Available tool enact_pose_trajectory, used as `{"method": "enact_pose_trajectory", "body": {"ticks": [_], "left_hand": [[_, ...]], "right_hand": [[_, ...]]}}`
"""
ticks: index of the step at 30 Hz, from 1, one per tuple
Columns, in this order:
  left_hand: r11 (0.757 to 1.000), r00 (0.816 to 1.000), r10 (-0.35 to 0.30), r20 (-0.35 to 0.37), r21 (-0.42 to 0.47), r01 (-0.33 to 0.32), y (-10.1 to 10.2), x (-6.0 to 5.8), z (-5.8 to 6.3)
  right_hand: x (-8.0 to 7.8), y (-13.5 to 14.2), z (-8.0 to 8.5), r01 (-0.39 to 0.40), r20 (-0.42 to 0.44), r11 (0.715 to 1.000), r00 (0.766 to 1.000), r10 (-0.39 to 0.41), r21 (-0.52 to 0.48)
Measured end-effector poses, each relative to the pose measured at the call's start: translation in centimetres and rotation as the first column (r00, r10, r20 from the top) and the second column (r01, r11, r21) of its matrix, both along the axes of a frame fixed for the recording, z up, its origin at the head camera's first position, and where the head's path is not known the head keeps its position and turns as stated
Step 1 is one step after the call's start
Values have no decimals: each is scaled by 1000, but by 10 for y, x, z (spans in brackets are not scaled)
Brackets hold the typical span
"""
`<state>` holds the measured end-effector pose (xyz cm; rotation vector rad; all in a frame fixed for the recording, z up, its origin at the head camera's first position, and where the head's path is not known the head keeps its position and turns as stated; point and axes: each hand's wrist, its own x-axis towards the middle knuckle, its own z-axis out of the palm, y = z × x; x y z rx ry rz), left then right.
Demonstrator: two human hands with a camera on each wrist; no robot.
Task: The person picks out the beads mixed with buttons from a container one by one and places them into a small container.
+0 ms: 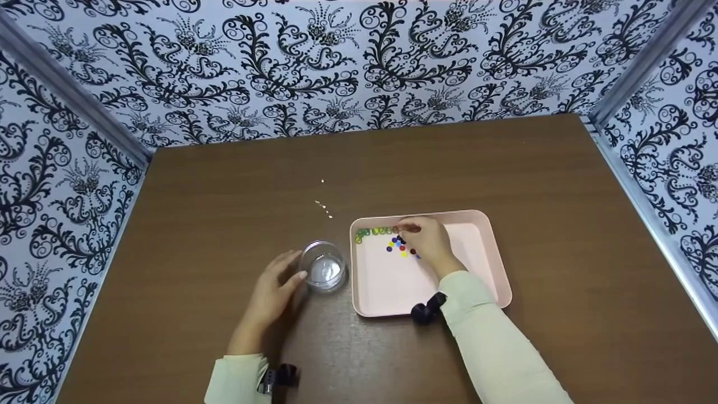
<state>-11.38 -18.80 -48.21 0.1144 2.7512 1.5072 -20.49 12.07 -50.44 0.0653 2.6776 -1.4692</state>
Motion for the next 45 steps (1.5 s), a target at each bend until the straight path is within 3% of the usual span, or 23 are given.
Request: {"method": "enact_pose_trajectory", "body": {"ticks": [10,20,27,34,45], "left_hand": [[1000,1000,-3,-6,-3,3,-1,2,0],[1000,1000,-2,-8,9,3,-1,3,0],[1000,1000,3,-7,6,-3,-1,1,-1],[1000,1000,-6,-31,21,7,-1,1,-3],[999,999,-6,-38,31,7,0,0,-7]], "right_hand": [[-1,0,5,39,67,998,997,-36,-43],[0,1,16,59,182,978,983,-21,-202],[-1,1,21,101,227,968,973,-49,-228],[1,2,29,156,293,926,955,-52,-343],[3,1,31,155,260,892,965,-44,-424]]}}
